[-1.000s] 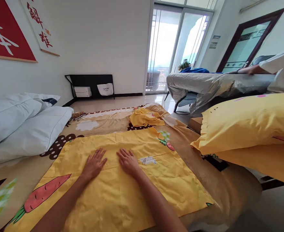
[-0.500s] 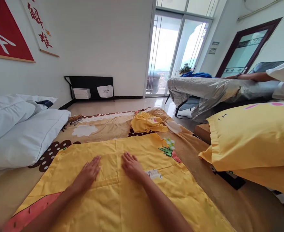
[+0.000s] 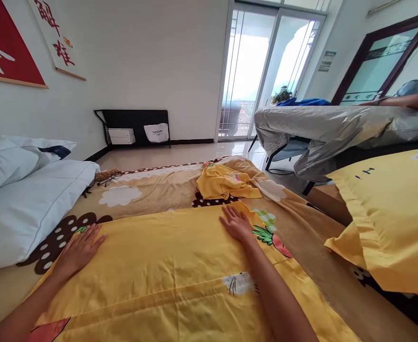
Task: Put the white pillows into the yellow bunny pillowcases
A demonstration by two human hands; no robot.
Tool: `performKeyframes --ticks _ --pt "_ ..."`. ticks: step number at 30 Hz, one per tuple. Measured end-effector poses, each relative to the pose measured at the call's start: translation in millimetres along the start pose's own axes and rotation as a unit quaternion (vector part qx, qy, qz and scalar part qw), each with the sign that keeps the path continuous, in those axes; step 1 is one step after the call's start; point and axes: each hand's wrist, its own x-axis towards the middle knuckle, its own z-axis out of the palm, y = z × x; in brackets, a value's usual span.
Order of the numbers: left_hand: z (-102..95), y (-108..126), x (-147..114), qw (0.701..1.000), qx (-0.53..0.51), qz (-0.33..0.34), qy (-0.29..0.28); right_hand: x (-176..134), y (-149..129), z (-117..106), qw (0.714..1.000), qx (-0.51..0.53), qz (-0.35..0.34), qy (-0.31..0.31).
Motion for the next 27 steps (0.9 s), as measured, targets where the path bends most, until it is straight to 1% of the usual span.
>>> performKeyframes --ticks 2,3,5,7,9,10,11,12,14,15,16,17,18,19,20,21,22,23,25,27 --pt "3.5 -11 0 1.000 0.017 0.000 0.025 6 21 4 0.999 -0.014 0.045 0.019" --pt "4.4 -12 -1 0.999 0.019 -0.004 0.035 8 26 5 0.998 -0.019 0.063 0.027" --pt "5.5 -8 -2 0.999 0.016 -0.009 0.048 9 30 2 0.995 -0.023 0.089 0.030" --pt "6.5 -3 -2 0.998 0.009 -0.006 0.062 9 21 -9 0.992 -0.019 0.120 0.016" --pt "8.2 0 -1 0.997 0.003 -0.006 0.077 8 -4 -24 0.988 -0.013 0.149 0.024" --pt "9.2 1 0 0.997 -0.001 -0.009 0.082 6 -23 -31 0.988 -0.012 0.151 0.038" --pt "10.0 2 1 0.996 -0.005 -0.013 0.084 4 -48 -35 0.989 -0.011 0.139 0.054" --pt "10.5 2 2 0.996 -0.011 -0.018 0.081 1 -79 -35 0.991 -0.012 0.111 0.069" --pt "10.3 2 3 0.997 -0.024 -0.030 0.068 -10 -152 -25 0.997 -0.007 0.013 0.071" --pt "9.5 2 3 0.997 -0.030 -0.036 0.062 -18 -191 -14 0.997 -0.001 -0.043 0.064" --pt "8.4 2 3 0.997 -0.034 -0.038 0.058 -26 -229 -2 0.992 0.012 -0.116 0.046" --pt "6.9 1 2 0.997 -0.035 -0.037 0.056 -35 -264 10 0.973 0.046 -0.224 0.014" --pt "5.3 1 2 0.997 -0.033 -0.030 0.057 -44 -294 21 0.946 0.083 -0.312 -0.006" --pt "3.7 0 1 0.998 -0.029 -0.022 0.059 -52 -317 29 0.927 0.104 -0.360 -0.005" --pt "2.2 -1 0 0.998 -0.024 -0.015 0.060 -58 -331 34 0.910 0.116 -0.397 -0.010" --pt "0.9 -1 -1 0.998 -0.019 -0.008 0.061 -60 -337 37 0.901 0.123 -0.415 -0.013" --pt "-0.3 -1 -2 0.998 -0.015 -0.004 0.062 -60 -336 36 0.900 0.124 -0.417 -0.018" --pt "-1.2 -2 -2 0.998 -0.013 -0.003 0.063 -56 -328 34 0.904 0.123 -0.409 -0.026" --pt "-2.5 -2 -3 0.998 -0.014 -0.006 0.062 -42 -297 26 0.920 0.120 -0.370 -0.037" --pt "-2.7 -2 -4 0.998 -0.020 -0.013 0.057 -26 -256 18 0.940 0.109 -0.320 -0.041"
